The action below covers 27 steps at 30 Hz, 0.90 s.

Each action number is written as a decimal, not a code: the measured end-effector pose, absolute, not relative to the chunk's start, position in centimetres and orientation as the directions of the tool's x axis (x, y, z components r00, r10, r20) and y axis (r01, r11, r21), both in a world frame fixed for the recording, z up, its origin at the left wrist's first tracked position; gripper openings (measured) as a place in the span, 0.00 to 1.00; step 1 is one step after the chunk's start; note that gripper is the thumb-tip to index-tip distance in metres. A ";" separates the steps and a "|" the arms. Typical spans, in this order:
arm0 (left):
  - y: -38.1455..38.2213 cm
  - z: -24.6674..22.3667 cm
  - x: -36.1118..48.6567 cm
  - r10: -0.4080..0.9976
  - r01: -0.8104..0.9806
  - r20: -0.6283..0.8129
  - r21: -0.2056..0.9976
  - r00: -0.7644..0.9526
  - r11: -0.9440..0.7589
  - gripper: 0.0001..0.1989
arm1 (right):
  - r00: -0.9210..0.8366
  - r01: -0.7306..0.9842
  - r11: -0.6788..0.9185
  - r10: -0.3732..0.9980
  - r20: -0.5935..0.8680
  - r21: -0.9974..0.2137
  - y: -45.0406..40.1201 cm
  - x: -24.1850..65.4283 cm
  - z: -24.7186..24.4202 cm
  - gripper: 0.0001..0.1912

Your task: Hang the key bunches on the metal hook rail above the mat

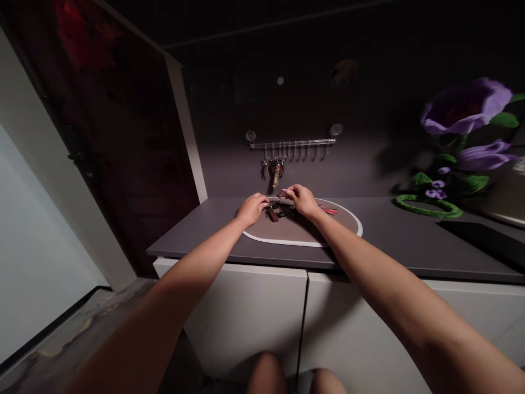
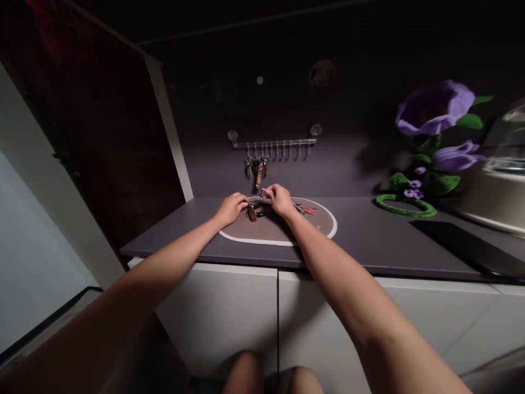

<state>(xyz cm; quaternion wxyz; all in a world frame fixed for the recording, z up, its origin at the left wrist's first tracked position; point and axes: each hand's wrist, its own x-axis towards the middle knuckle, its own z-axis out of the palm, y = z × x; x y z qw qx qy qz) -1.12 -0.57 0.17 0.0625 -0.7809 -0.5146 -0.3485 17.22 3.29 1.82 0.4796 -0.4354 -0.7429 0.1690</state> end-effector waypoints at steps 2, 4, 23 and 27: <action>-0.6 0.2 -1.1 0.753 0.847 0.619 0.261 0.222 -0.464 0.08 | -0.134 0.350 0.556 0.826 0.547 -0.754 3.8 17.1 1.7 0.09; -0.6 0.2 -1.1 0.752 0.849 0.625 0.263 0.212 -0.458 0.08 | -0.128 0.216 0.543 0.840 0.528 -0.812 4.0 16.9 1.7 0.09; -0.1 0.5 -1.4 0.700 0.762 0.713 0.473 -0.035 -0.443 0.12 | -0.260 -0.449 0.284 0.865 0.428 -0.847 1.6 16.5 3.4 0.06; -0.3 0.8 -1.4 0.677 0.744 0.734 0.479 -0.049 -0.465 0.12 | -0.267 -0.519 0.201 0.885 0.381 -0.830 1.5 16.5 3.4 0.06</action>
